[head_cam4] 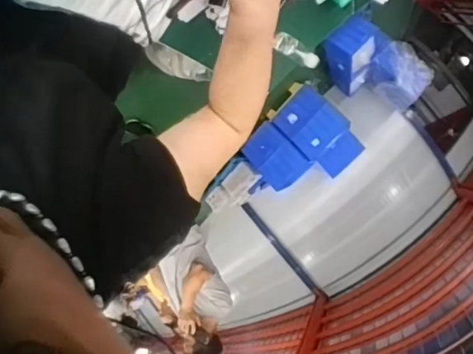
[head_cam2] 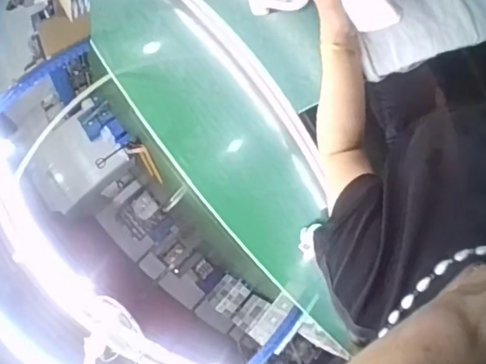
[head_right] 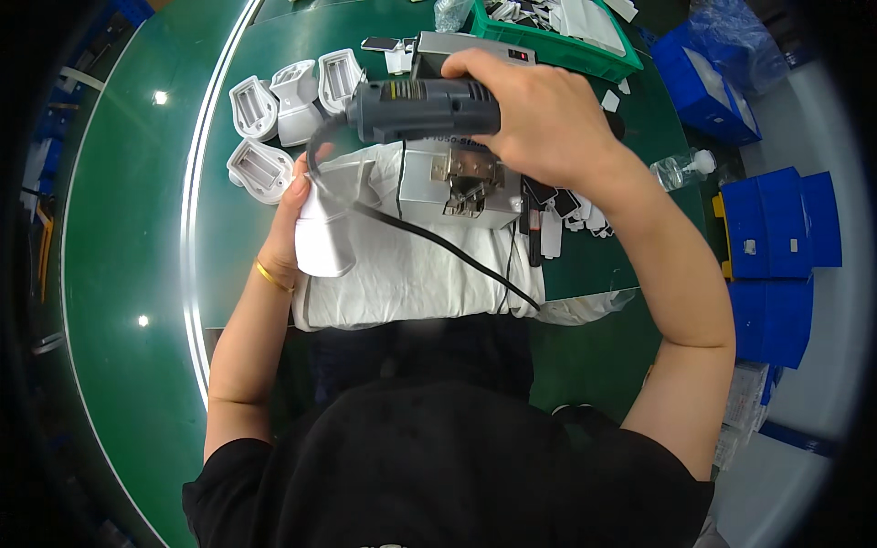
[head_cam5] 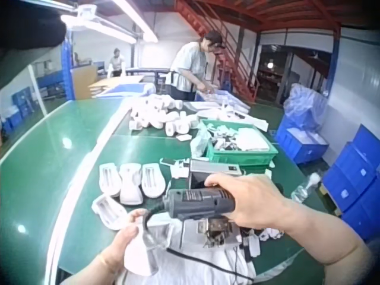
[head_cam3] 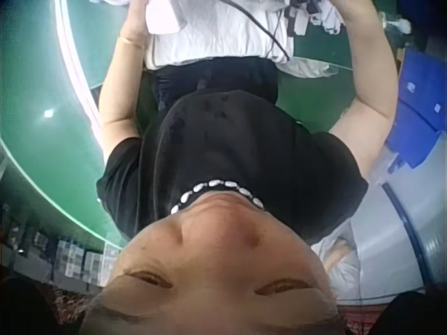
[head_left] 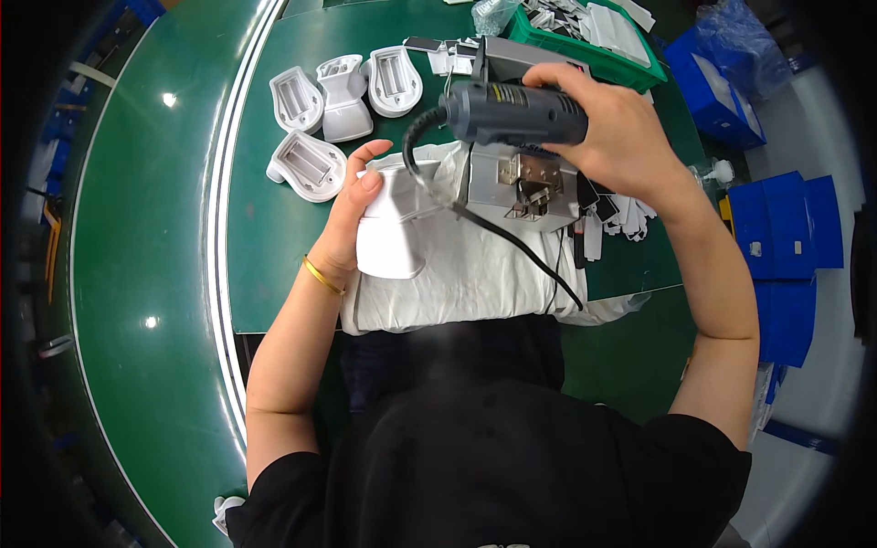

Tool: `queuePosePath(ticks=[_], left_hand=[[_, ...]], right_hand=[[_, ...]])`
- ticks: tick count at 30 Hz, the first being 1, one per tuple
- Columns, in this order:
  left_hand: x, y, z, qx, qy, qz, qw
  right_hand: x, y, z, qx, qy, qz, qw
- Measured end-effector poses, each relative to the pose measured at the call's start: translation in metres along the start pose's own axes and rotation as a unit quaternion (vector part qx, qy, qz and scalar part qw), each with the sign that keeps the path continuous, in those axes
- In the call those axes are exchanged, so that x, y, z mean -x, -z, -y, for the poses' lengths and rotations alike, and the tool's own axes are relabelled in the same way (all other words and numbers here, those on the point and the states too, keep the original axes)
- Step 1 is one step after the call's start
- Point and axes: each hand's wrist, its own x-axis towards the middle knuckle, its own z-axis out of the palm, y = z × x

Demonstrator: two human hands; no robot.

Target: Assembling plastic housings for electronic devices using a screw dispenser and electric screwdriver on a production line.

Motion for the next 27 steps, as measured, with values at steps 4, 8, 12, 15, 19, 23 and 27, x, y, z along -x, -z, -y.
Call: queuePosePath(ticks=[4,8,12,15,19,23,27], left_hand=[[-0.005,0.001,0.004,0.012,-0.019,0.003,1.0],[-0.001,-0.003,-0.001,-0.016,-0.013,0.019,1.0],[0.017,-0.006,-0.001,-0.061,-0.056,0.021,0.996],[0.049,-0.028,-0.005,-0.122,-0.097,0.045,0.987],[0.087,-0.071,0.019,-0.405,-0.202,0.106,0.885],[0.088,-0.087,0.058,-0.426,-0.255,0.158,0.854],[0.089,-0.082,0.079,-0.444,-0.264,0.12,0.848]], right_hand=[[0.004,-0.011,-0.005,0.014,0.012,-0.03,0.999],[0.004,-0.015,-0.018,0.009,0.048,-0.074,0.996],[0.024,0.01,-0.017,-0.104,-0.009,-0.187,0.977],[0.044,0.035,-0.005,-0.257,-0.044,-0.294,0.92],[0.056,0.033,0.015,-0.557,0.029,-0.346,0.754],[0.043,0.002,0.027,-0.597,0.012,-0.346,0.724],[0.03,-0.01,0.033,-0.542,-0.029,-0.356,0.761]])
